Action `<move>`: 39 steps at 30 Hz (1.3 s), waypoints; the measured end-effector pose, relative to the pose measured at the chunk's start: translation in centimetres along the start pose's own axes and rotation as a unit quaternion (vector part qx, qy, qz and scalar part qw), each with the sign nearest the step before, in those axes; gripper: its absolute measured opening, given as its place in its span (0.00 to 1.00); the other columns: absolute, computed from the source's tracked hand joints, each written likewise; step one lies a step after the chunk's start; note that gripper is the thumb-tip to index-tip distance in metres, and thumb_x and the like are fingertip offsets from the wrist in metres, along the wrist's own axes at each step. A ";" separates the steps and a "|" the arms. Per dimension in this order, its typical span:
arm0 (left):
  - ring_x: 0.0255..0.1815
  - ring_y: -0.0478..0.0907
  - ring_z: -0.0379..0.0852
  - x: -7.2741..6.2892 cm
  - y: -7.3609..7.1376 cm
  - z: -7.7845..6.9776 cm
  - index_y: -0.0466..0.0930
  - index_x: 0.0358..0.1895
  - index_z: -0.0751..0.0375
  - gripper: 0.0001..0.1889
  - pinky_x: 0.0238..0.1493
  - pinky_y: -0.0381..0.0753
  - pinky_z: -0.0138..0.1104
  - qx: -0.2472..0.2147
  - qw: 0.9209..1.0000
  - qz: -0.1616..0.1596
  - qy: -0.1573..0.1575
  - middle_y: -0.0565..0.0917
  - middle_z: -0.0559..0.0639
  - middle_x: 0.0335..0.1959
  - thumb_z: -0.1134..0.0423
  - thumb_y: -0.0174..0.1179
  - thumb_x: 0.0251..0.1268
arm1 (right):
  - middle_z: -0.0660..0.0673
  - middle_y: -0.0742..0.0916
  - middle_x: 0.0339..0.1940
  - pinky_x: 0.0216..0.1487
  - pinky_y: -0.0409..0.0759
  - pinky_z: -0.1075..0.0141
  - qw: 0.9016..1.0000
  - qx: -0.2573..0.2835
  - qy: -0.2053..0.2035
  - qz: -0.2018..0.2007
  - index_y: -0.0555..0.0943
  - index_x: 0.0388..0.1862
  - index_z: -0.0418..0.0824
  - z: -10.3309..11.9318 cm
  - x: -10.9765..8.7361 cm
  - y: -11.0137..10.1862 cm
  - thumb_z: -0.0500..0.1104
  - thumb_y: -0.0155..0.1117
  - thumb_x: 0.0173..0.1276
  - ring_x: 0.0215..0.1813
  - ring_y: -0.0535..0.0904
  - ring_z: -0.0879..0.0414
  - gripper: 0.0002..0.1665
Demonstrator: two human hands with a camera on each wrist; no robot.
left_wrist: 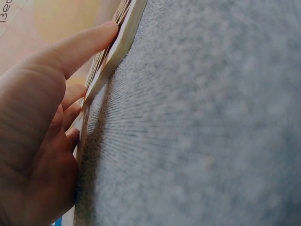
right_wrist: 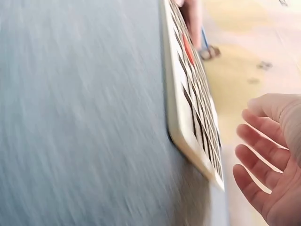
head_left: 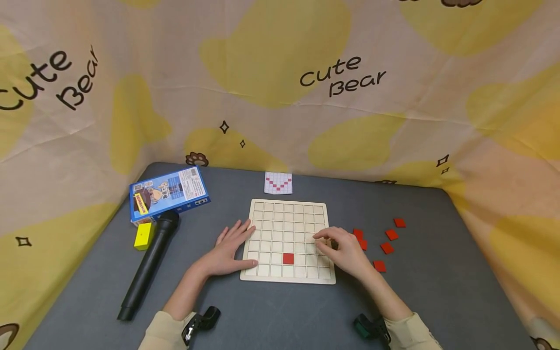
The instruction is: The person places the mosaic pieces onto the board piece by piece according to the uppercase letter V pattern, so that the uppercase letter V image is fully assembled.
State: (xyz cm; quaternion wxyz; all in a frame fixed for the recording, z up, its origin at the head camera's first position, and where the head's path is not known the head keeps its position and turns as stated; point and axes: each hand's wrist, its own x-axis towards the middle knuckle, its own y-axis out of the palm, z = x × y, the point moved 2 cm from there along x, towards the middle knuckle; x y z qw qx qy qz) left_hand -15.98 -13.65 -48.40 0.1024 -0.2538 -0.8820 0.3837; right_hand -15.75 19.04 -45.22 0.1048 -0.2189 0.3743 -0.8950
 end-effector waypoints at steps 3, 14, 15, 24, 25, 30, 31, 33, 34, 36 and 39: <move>0.79 0.37 0.59 -0.1 0.0 0.1 0.54 0.77 0.60 0.47 0.70 0.31 0.59 0.004 1.000 -0.003 0.002 0.48 0.56 0.79 0.42 0.64 0.60 | 0.56 0.85 0.35 0.39 0.80 0.58 0.999 -0.004 0.029 -0.021 0.87 0.41 0.44 -1.2 -0.3 -1.3 0.39 0.71 0.62 0.36 0.78 0.57 0.08; 0.79 0.37 0.57 -0.1 0.2 0.2 0.54 0.77 0.59 0.47 0.71 0.32 0.58 0.004 1.000 0.003 -0.002 0.48 0.55 0.79 0.42 0.64 0.60 | 0.50 0.88 0.38 0.39 0.82 0.59 0.993 -0.059 0.100 -0.033 0.87 0.40 0.44 -5.3 -2.6 -5.3 0.38 0.72 0.61 0.36 0.83 0.56 0.08; 0.79 0.37 0.58 0.0 0.2 0.2 0.54 0.77 0.59 0.47 0.71 0.32 0.58 0.004 1.000 0.002 -0.002 0.48 0.55 0.79 0.42 0.64 0.60 | 0.49 0.88 0.39 0.40 0.82 0.57 0.992 -0.064 0.102 -0.030 0.87 0.40 0.44 -5.5 -2.8 -5.5 0.38 0.72 0.61 0.37 0.84 0.55 0.08; 0.79 0.37 0.57 -0.1 0.0 0.1 0.54 0.77 0.59 0.48 0.71 0.31 0.58 0.004 1.000 0.002 -0.007 0.48 0.55 0.79 0.41 0.64 0.60 | 0.46 0.87 0.41 0.43 0.80 0.52 0.988 -0.105 0.112 -0.007 0.87 0.41 0.43 -6.5 -3.8 -6.5 0.37 0.75 0.58 0.40 0.81 0.51 0.11; 0.79 0.37 0.58 -0.1 0.0 0.1 0.54 0.77 0.59 0.48 0.71 0.31 0.58 0.006 1.000 0.002 -0.007 0.48 0.55 0.79 0.41 0.64 0.59 | 0.46 0.87 0.41 0.43 0.80 0.52 0.988 -0.107 0.111 -0.005 0.87 0.41 0.43 -6.5 -3.9 -6.5 0.37 0.75 0.58 0.40 0.81 0.51 0.11; 0.79 0.36 0.57 -0.1 0.0 0.1 0.54 0.77 0.58 0.48 0.71 0.32 0.58 0.011 1.000 0.003 -0.007 0.47 0.54 0.79 0.41 0.65 0.59 | 0.48 0.87 0.40 0.44 0.80 0.53 0.990 -0.106 0.098 0.001 0.87 0.42 0.43 -6.5 -3.9 -6.4 0.39 0.75 0.58 0.40 0.82 0.52 0.12; 0.79 0.36 0.57 -0.1 -0.1 0.1 0.54 0.77 0.58 0.48 0.71 0.32 0.58 0.010 1.000 0.003 -0.007 0.47 0.54 0.79 0.41 0.65 0.59 | 0.48 0.87 0.40 0.44 0.80 0.53 0.990 -0.107 0.095 0.002 0.87 0.42 0.43 -6.5 -3.9 -6.4 0.39 0.75 0.57 0.40 0.82 0.52 0.12; 0.79 0.36 0.56 -0.1 -0.1 0.1 0.54 0.77 0.58 0.48 0.71 0.32 0.57 0.009 1.000 0.003 -0.007 0.47 0.53 0.79 0.41 0.65 0.59 | 0.48 0.87 0.40 0.44 0.80 0.53 0.990 -0.109 0.093 0.005 0.87 0.42 0.43 -6.5 -4.0 -6.5 0.40 0.76 0.57 0.40 0.82 0.53 0.13; 0.79 0.36 0.56 -0.1 -0.1 0.1 0.54 0.77 0.58 0.48 0.71 0.31 0.58 0.007 1.000 0.002 -0.006 0.47 0.53 0.79 0.41 0.65 0.59 | 0.48 0.87 0.40 0.44 0.80 0.53 0.989 -0.110 0.094 0.006 0.87 0.43 0.43 -6.5 -4.0 -6.5 0.40 0.76 0.57 0.40 0.81 0.53 0.14; 0.79 0.37 0.56 -0.1 0.0 0.1 0.54 0.77 0.58 0.48 0.71 0.31 0.57 0.006 1.000 0.002 -0.005 0.47 0.53 0.79 0.41 0.65 0.59 | 0.48 0.87 0.40 0.43 0.80 0.53 0.989 -0.115 0.098 0.009 0.86 0.44 0.43 -6.4 -4.2 -6.6 0.40 0.76 0.56 0.40 0.81 0.52 0.15; 0.79 0.37 0.57 -0.1 0.0 0.2 0.55 0.77 0.58 0.48 0.71 0.32 0.58 0.003 1.000 0.000 -0.003 0.48 0.54 0.79 0.41 0.65 0.59 | 0.47 0.86 0.41 0.43 0.79 0.53 0.987 -0.119 0.103 0.014 0.86 0.45 0.42 -6.5 -4.3 -6.6 0.39 0.76 0.56 0.41 0.80 0.52 0.16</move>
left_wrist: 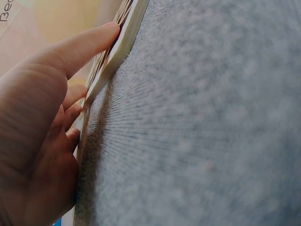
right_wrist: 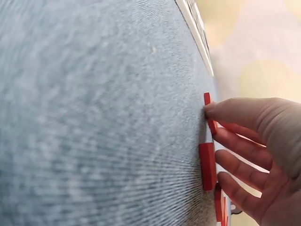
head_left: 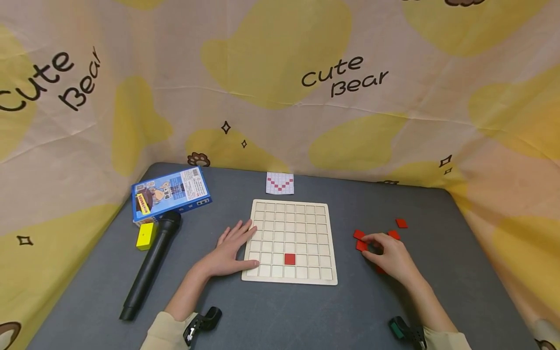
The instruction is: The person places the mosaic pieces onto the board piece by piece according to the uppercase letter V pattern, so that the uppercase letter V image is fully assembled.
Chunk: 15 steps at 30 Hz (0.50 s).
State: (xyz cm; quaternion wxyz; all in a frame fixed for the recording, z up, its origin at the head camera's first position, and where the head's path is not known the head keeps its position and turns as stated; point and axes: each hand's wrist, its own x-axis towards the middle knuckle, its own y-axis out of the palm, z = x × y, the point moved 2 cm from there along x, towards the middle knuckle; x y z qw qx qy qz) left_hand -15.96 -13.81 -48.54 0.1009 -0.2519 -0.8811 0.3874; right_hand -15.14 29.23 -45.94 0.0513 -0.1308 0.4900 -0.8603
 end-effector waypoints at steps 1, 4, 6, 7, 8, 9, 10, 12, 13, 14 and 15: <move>0.79 0.37 0.57 0.0 0.0 0.0 0.55 0.77 0.58 0.48 0.71 0.32 0.58 0.000 1.000 -0.001 0.001 0.48 0.54 0.79 0.41 0.65 0.59 | 0.47 0.86 0.41 0.43 0.79 0.53 1.000 -0.001 0.001 0.001 0.86 0.45 0.42 0.0 0.0 0.0 0.39 0.76 0.56 0.41 0.80 0.51 0.16; 0.79 0.37 0.57 0.0 0.1 0.1 0.54 0.77 0.58 0.48 0.71 0.32 0.58 0.004 1.000 -0.003 0.003 0.48 0.54 0.79 0.41 0.65 0.59 | 0.48 0.86 0.39 0.42 0.79 0.54 1.000 0.000 0.002 -0.003 0.85 0.45 0.42 0.0 -0.1 0.1 0.39 0.76 0.57 0.41 0.80 0.52 0.16; 0.79 0.38 0.58 0.0 0.1 0.1 0.55 0.77 0.59 0.48 0.70 0.32 0.58 0.004 1.000 -0.007 0.009 0.49 0.55 0.79 0.41 0.65 0.59 | 0.49 0.86 0.38 0.41 0.79 0.55 1.000 0.003 0.001 -0.010 0.86 0.45 0.43 0.1 -0.2 0.3 0.39 0.76 0.56 0.40 0.81 0.53 0.16; 0.79 0.38 0.59 0.0 0.2 0.1 0.55 0.77 0.60 0.48 0.70 0.33 0.59 0.005 1.000 -0.009 0.012 0.49 0.56 0.79 0.42 0.65 0.59 | 0.49 0.86 0.38 0.41 0.79 0.56 1.000 0.006 -0.001 -0.014 0.86 0.45 0.43 0.2 -0.2 0.4 0.40 0.76 0.56 0.40 0.81 0.53 0.16; 0.79 0.38 0.60 0.0 0.2 0.1 0.55 0.76 0.61 0.47 0.70 0.33 0.60 0.004 1.000 -0.011 0.015 0.49 0.57 0.79 0.42 0.65 0.59 | 0.49 0.86 0.39 0.41 0.79 0.57 1.000 0.011 -0.001 -0.018 0.86 0.44 0.43 0.4 -0.2 0.5 0.40 0.76 0.56 0.40 0.81 0.54 0.16; 0.78 0.39 0.60 0.0 0.2 0.1 0.55 0.76 0.61 0.47 0.70 0.33 0.60 0.003 1.000 -0.012 0.016 0.49 0.57 0.79 0.42 0.65 0.59 | 0.49 0.86 0.39 0.41 0.79 0.57 1.000 0.017 -0.002 -0.021 0.86 0.44 0.43 0.5 -0.2 0.6 0.40 0.76 0.56 0.40 0.81 0.54 0.16; 0.78 0.39 0.61 0.0 0.2 0.1 0.56 0.76 0.61 0.47 0.70 0.33 0.60 0.001 1.000 -0.013 0.017 0.50 0.58 0.79 0.42 0.65 0.59 | 0.49 0.86 0.39 0.41 0.79 0.57 0.999 0.023 -0.003 -0.023 0.86 0.44 0.43 0.8 -0.2 0.8 0.40 0.76 0.56 0.40 0.81 0.54 0.16; 0.78 0.39 0.61 0.0 0.2 0.0 0.55 0.76 0.61 0.47 0.70 0.33 0.60 0.002 1.000 -0.013 0.016 0.50 0.58 0.79 0.42 0.65 0.59 | 0.50 0.86 0.40 0.42 0.80 0.58 0.999 0.038 -0.003 -0.026 0.86 0.45 0.44 1.3 0.0 1.0 0.41 0.76 0.57 0.40 0.81 0.54 0.16; 0.78 0.39 0.60 0.0 0.2 0.0 0.55 0.76 0.61 0.48 0.70 0.33 0.59 0.004 1.000 -0.012 0.014 0.49 0.57 0.79 0.41 0.65 0.59 | 0.50 0.86 0.41 0.42 0.80 0.58 0.999 0.047 -0.001 -0.026 0.86 0.45 0.44 1.5 0.1 1.2 0.41 0.76 0.57 0.40 0.81 0.54 0.16; 0.79 0.38 0.59 0.0 0.1 0.0 0.55 0.77 0.60 0.48 0.70 0.32 0.58 0.004 1.000 -0.010 0.010 0.49 0.56 0.79 0.41 0.65 0.59 | 0.50 0.86 0.41 0.43 0.80 0.58 0.998 0.055 0.001 -0.026 0.86 0.45 0.44 1.8 0.2 1.3 0.41 0.76 0.57 0.41 0.81 0.54 0.16; 0.79 0.38 0.58 0.0 0.1 0.0 0.55 0.77 0.60 0.48 0.71 0.32 0.58 0.005 1.000 -0.008 0.007 0.49 0.56 0.79 0.41 0.65 0.59 | 0.50 0.87 0.42 0.43 0.80 0.57 0.998 0.064 0.003 -0.024 0.86 0.45 0.45 2.1 0.3 1.4 0.41 0.76 0.57 0.41 0.81 0.55 0.16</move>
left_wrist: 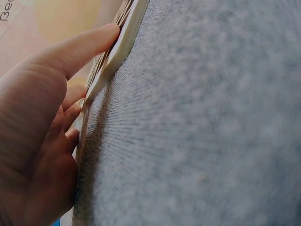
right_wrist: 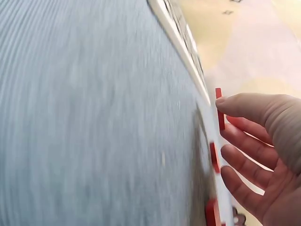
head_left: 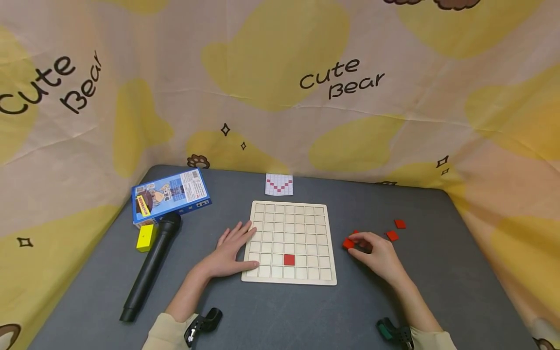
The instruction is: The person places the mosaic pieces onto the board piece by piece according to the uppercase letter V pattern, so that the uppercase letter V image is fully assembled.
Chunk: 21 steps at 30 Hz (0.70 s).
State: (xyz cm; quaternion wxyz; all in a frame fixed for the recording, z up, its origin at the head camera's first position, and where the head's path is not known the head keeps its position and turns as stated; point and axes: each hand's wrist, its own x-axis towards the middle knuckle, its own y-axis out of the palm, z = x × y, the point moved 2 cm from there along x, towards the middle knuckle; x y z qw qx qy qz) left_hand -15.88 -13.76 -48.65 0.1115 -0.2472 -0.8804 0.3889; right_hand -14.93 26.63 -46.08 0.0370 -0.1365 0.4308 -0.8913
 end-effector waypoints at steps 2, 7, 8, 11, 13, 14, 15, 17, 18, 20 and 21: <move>0.79 0.38 0.58 0.0 -0.1 -0.1 0.55 0.77 0.60 0.48 0.71 0.32 0.58 0.000 1.000 0.000 -0.002 0.49 0.55 0.79 0.41 0.65 0.59 | 0.51 0.87 0.42 0.44 0.80 0.57 1.000 0.014 0.004 0.003 0.86 0.45 0.45 0.7 0.3 0.4 0.42 0.77 0.57 0.41 0.81 0.55 0.16; 0.79 0.38 0.59 -0.1 0.0 -0.2 0.56 0.76 0.60 0.47 0.70 0.33 0.59 -0.003 1.000 -0.002 0.000 0.49 0.56 0.79 0.42 0.65 0.59 | 0.52 0.85 0.37 0.42 0.79 0.61 0.999 0.041 0.000 -0.001 0.86 0.44 0.47 2.3 0.9 1.8 0.41 0.77 0.56 0.39 0.78 0.57 0.16; 0.79 0.38 0.60 -0.1 0.0 -0.2 0.56 0.76 0.61 0.46 0.70 0.33 0.59 -0.003 1.000 -0.003 0.000 0.49 0.56 0.79 0.42 0.65 0.59 | 0.52 0.85 0.36 0.41 0.79 0.62 0.999 0.048 -0.003 -0.002 0.86 0.44 0.47 2.6 1.0 2.1 0.41 0.77 0.55 0.38 0.78 0.57 0.16; 0.79 0.38 0.60 -0.1 0.0 -0.3 0.56 0.76 0.61 0.46 0.70 0.33 0.60 -0.005 1.000 -0.003 0.001 0.49 0.57 0.79 0.43 0.65 0.60 | 0.52 0.84 0.34 0.40 0.79 0.63 0.997 0.072 -0.006 0.003 0.86 0.45 0.46 3.6 1.3 2.9 0.40 0.77 0.55 0.37 0.78 0.57 0.17; 0.79 0.38 0.60 0.0 -0.1 -0.3 0.56 0.76 0.61 0.46 0.70 0.33 0.59 -0.006 1.000 -0.003 0.000 0.49 0.57 0.79 0.43 0.65 0.60 | 0.52 0.84 0.34 0.41 0.80 0.63 0.996 0.089 -0.004 0.011 0.86 0.45 0.46 4.4 1.5 3.4 0.40 0.77 0.56 0.36 0.79 0.57 0.17; 0.79 0.38 0.60 0.0 -0.1 -0.3 0.56 0.76 0.61 0.46 0.70 0.33 0.59 -0.006 1.000 -0.003 -0.001 0.49 0.57 0.79 0.43 0.65 0.60 | 0.52 0.84 0.34 0.40 0.80 0.64 0.995 0.095 -0.003 0.015 0.86 0.46 0.46 4.7 1.6 3.6 0.40 0.76 0.56 0.36 0.79 0.58 0.17; 0.79 0.38 0.60 0.0 -0.1 -0.3 0.56 0.76 0.61 0.46 0.70 0.33 0.59 -0.006 1.000 -0.002 -0.001 0.49 0.57 0.79 0.42 0.65 0.60 | 0.52 0.84 0.34 0.40 0.80 0.63 0.995 0.100 -0.002 0.018 0.86 0.46 0.47 5.0 1.7 3.9 0.41 0.76 0.56 0.35 0.79 0.58 0.17; 0.79 0.38 0.59 0.0 -0.1 -0.3 0.56 0.76 0.61 0.46 0.70 0.33 0.59 -0.005 1.000 -0.002 -0.001 0.49 0.57 0.79 0.42 0.65 0.60 | 0.53 0.84 0.34 0.40 0.80 0.63 0.994 0.111 -0.005 0.023 0.86 0.45 0.47 5.7 1.8 4.4 0.40 0.76 0.56 0.35 0.79 0.58 0.17; 0.79 0.38 0.59 0.0 -0.1 -0.3 0.56 0.76 0.61 0.46 0.70 0.33 0.59 -0.005 1.000 -0.003 -0.001 0.49 0.57 0.79 0.42 0.65 0.60 | 0.53 0.85 0.34 0.40 0.80 0.63 0.993 0.116 -0.007 0.025 0.86 0.45 0.47 6.0 1.9 4.6 0.40 0.76 0.56 0.35 0.80 0.58 0.16; 0.79 0.39 0.60 0.0 -0.1 -0.3 0.57 0.76 0.61 0.46 0.70 0.33 0.59 -0.004 1.000 -0.004 -0.001 0.49 0.57 0.79 0.43 0.65 0.59 | 0.53 0.85 0.34 0.40 0.80 0.62 0.991 0.128 -0.012 0.033 0.86 0.44 0.47 6.6 2.0 5.2 0.40 0.76 0.56 0.35 0.80 0.58 0.16; 0.79 0.39 0.60 0.0 -0.1 -0.3 0.57 0.76 0.61 0.46 0.70 0.33 0.59 -0.004 1.000 -0.004 -0.001 0.49 0.57 0.79 0.43 0.65 0.59 | 0.52 0.85 0.34 0.41 0.81 0.62 0.990 0.133 -0.016 0.037 0.86 0.44 0.47 6.9 2.1 5.4 0.40 0.76 0.56 0.35 0.80 0.57 0.16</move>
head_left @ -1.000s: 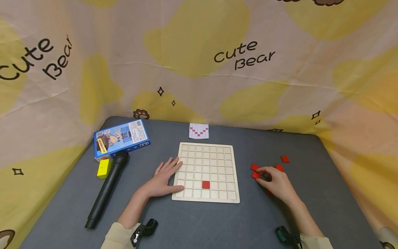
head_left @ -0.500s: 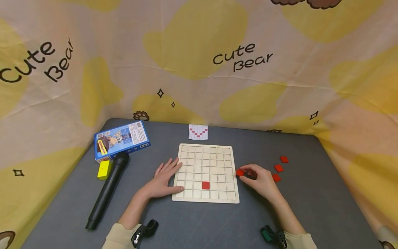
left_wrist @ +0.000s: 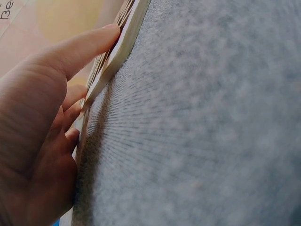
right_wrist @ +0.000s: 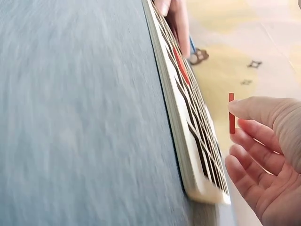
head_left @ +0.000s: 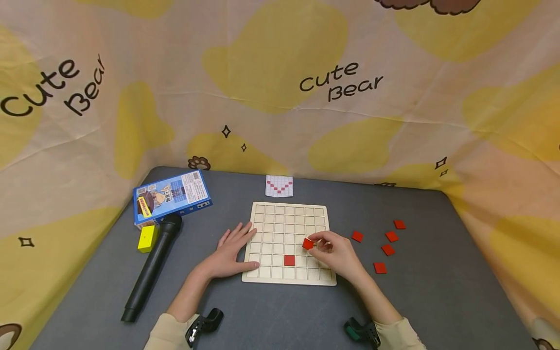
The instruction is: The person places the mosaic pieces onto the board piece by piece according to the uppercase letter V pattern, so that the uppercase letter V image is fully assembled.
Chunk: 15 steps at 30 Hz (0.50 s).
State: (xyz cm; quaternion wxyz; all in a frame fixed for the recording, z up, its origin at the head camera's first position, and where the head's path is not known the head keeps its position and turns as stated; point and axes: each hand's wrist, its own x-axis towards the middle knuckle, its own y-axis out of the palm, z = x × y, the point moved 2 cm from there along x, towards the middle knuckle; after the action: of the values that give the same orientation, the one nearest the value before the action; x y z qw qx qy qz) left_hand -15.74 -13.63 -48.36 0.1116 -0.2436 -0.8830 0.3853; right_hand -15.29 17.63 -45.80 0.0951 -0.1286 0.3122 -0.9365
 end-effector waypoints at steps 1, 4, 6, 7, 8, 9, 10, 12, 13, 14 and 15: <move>0.79 0.39 0.60 0.0 0.0 0.0 0.57 0.76 0.61 0.46 0.70 0.33 0.59 0.000 1.000 -0.001 0.000 0.49 0.57 0.79 0.43 0.65 0.59 | 0.52 0.85 0.34 0.42 0.81 0.62 1.000 0.006 -0.004 0.005 0.86 0.44 0.47 0.2 0.1 0.3 0.39 0.76 0.56 0.36 0.80 0.57 0.16; 0.78 0.39 0.60 0.0 0.0 0.0 0.57 0.76 0.61 0.46 0.70 0.33 0.59 0.000 1.000 -0.002 0.002 0.49 0.57 0.79 0.43 0.65 0.59 | 0.52 0.85 0.34 0.42 0.81 0.63 1.000 0.014 -0.017 0.018 0.86 0.44 0.46 0.7 0.4 1.2 0.39 0.75 0.57 0.36 0.80 0.56 0.15; 0.78 0.39 0.60 0.0 0.0 0.0 0.57 0.76 0.62 0.46 0.70 0.33 0.59 -0.001 1.000 -0.002 0.003 0.50 0.58 0.79 0.43 0.65 0.59 | 0.52 0.85 0.34 0.42 0.81 0.63 0.999 0.012 -0.028 0.025 0.86 0.44 0.46 1.0 0.6 1.7 0.39 0.75 0.57 0.36 0.80 0.56 0.14; 0.78 0.39 0.61 0.0 0.0 0.0 0.57 0.76 0.62 0.46 0.70 0.33 0.59 -0.001 1.000 -0.003 0.003 0.50 0.58 0.79 0.43 0.65 0.59 | 0.52 0.85 0.34 0.42 0.80 0.63 0.999 0.011 -0.032 0.028 0.86 0.44 0.46 1.2 0.7 2.0 0.39 0.75 0.57 0.36 0.80 0.56 0.14; 0.78 0.39 0.61 0.0 0.0 0.0 0.57 0.76 0.62 0.46 0.70 0.33 0.59 -0.001 1.000 -0.003 0.003 0.50 0.58 0.79 0.43 0.65 0.59 | 0.52 0.85 0.34 0.42 0.80 0.63 0.999 0.010 -0.034 0.031 0.86 0.44 0.46 1.3 0.8 2.2 0.39 0.75 0.57 0.36 0.80 0.56 0.14; 0.78 0.39 0.61 0.0 0.0 0.0 0.57 0.76 0.62 0.46 0.70 0.33 0.59 -0.002 1.000 -0.002 0.003 0.50 0.58 0.79 0.43 0.65 0.59 | 0.52 0.85 0.34 0.42 0.80 0.64 0.999 0.010 -0.034 0.035 0.86 0.44 0.46 1.4 0.9 2.4 0.39 0.74 0.57 0.36 0.80 0.56 0.14; 0.78 0.39 0.61 0.0 0.0 0.0 0.57 0.76 0.62 0.46 0.70 0.33 0.59 -0.003 1.000 -0.003 0.003 0.50 0.58 0.79 0.42 0.65 0.59 | 0.52 0.85 0.35 0.42 0.80 0.64 0.999 0.011 -0.037 0.038 0.86 0.44 0.45 1.5 1.0 2.7 0.40 0.74 0.58 0.37 0.80 0.56 0.14; 0.78 0.39 0.61 0.1 0.0 0.1 0.57 0.76 0.62 0.46 0.70 0.33 0.60 -0.003 1.000 -0.002 0.002 0.50 0.58 0.79 0.42 0.65 0.59 | 0.52 0.85 0.34 0.42 0.79 0.65 0.998 0.011 -0.035 0.044 0.86 0.45 0.45 1.8 1.2 3.1 0.40 0.75 0.58 0.37 0.79 0.56 0.15; 0.78 0.39 0.61 0.1 0.0 0.1 0.57 0.76 0.62 0.46 0.70 0.33 0.59 -0.002 1.000 -0.001 0.002 0.50 0.58 0.79 0.42 0.65 0.59 | 0.52 0.85 0.34 0.42 0.79 0.65 0.998 0.010 -0.035 0.046 0.86 0.44 0.45 1.9 1.3 3.3 0.39 0.75 0.57 0.37 0.79 0.56 0.15; 0.78 0.39 0.61 0.1 0.0 0.1 0.57 0.76 0.62 0.46 0.70 0.33 0.60 -0.002 1.000 -0.001 0.002 0.50 0.58 0.79 0.42 0.65 0.59 | 0.52 0.85 0.34 0.42 0.78 0.65 0.998 0.008 -0.036 0.048 0.86 0.44 0.45 2.0 1.5 3.5 0.39 0.75 0.57 0.37 0.79 0.56 0.15; 0.78 0.39 0.61 0.1 0.0 0.1 0.57 0.76 0.62 0.46 0.70 0.33 0.60 -0.002 1.000 0.000 0.002 0.50 0.58 0.79 0.42 0.65 0.59 | 0.52 0.85 0.34 0.41 0.78 0.65 0.998 0.006 -0.038 0.050 0.85 0.44 0.45 2.1 1.6 3.7 0.39 0.75 0.57 0.36 0.78 0.56 0.14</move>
State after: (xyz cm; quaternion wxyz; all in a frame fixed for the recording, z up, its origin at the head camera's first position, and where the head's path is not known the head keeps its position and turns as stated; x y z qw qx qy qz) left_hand -15.84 -13.65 -48.46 0.1126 -0.2441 -0.8836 0.3833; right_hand -15.82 13.12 -46.18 0.1539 -0.1479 0.3090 -0.9268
